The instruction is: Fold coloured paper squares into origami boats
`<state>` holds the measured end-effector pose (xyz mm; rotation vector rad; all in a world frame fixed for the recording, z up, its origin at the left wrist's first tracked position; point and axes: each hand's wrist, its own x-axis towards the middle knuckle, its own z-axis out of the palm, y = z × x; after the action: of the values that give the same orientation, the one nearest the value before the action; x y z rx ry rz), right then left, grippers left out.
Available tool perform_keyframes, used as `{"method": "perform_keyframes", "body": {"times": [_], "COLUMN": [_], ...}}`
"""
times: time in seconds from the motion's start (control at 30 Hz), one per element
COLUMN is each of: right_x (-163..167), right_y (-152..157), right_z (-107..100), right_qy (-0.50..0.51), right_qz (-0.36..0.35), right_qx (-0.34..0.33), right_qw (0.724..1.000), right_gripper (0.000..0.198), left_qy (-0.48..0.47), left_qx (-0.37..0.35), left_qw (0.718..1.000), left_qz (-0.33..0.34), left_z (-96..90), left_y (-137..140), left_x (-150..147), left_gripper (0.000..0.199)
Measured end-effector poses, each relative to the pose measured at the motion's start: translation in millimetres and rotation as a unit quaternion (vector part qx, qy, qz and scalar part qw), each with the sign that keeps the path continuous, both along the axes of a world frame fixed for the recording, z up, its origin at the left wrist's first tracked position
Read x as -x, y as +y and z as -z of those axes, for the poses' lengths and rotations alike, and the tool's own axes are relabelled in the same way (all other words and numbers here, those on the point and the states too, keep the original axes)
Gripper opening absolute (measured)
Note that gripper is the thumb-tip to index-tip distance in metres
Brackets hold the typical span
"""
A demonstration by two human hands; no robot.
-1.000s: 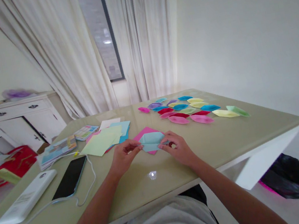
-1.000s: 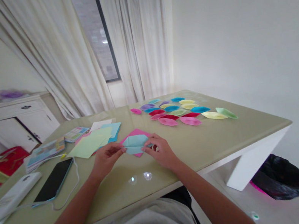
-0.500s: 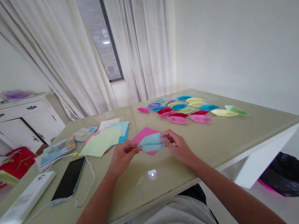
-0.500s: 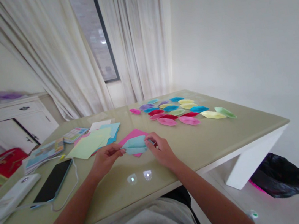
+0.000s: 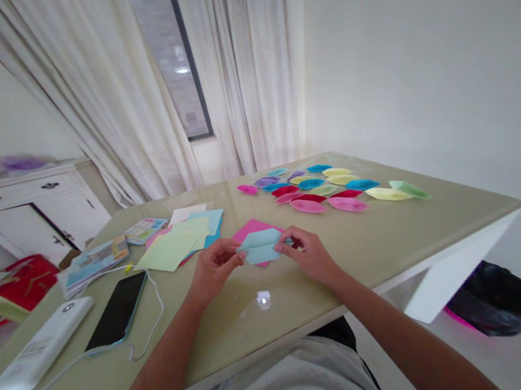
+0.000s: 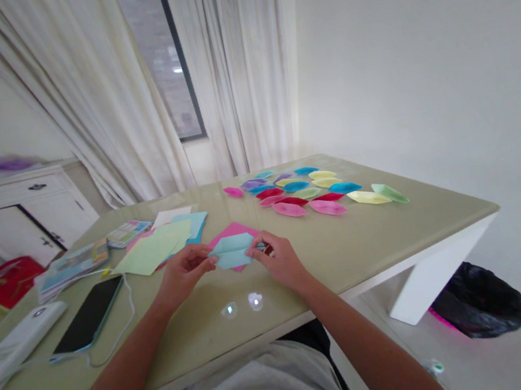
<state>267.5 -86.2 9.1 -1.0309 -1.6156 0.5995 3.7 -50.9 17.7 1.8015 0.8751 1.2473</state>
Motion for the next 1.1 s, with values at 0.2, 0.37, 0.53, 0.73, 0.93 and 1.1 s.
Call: {"method": "perform_keyframes", "body": {"times": [0.2, 0.37, 0.53, 0.73, 0.93, 1.1], "right_x": [-0.1, 2.7, 5.3, 5.4, 6.2, 5.3], "right_y": [-1.3, -3.3, -1.5, 0.6, 2.9, 7.2], "right_z": [-1.8, -5.1, -3.7, 1.3, 1.6, 0.8], "right_qy": [-0.008, -0.023, -0.019, 0.02, 0.08, 0.139], "right_qz": [-0.016, -0.039, -0.032, -0.017, -0.034, -0.044], "right_qx": [-0.001, -0.007, -0.004, 0.01, 0.026, 0.047], "right_qw": [1.0, 0.999, 0.999, 1.0, 0.996, 0.988], "right_gripper": [0.023, 0.027, 0.029, 0.024, 0.03, 0.046], "left_qy": [0.002, 0.013, 0.017, 0.031, 0.042, 0.019], "left_qx": [-0.004, 0.016, 0.047, 0.099, 0.12, 0.117], "left_qw": [1.0, 1.0, 0.999, 0.995, 0.992, 0.993], "left_qz": [-0.012, -0.009, -0.006, 0.007, 0.025, 0.016], "left_z": [-0.1, -3.0, -9.9, -14.9, -14.7, -13.3], "left_y": [-1.0, 0.4, 2.1, -3.9, -7.0, -6.0], "left_x": [-1.0, 0.6, 4.3, 2.9, -3.9, -3.1], "left_gripper": [0.048, 0.044, 0.048, 0.055, 0.047, 0.048]}}
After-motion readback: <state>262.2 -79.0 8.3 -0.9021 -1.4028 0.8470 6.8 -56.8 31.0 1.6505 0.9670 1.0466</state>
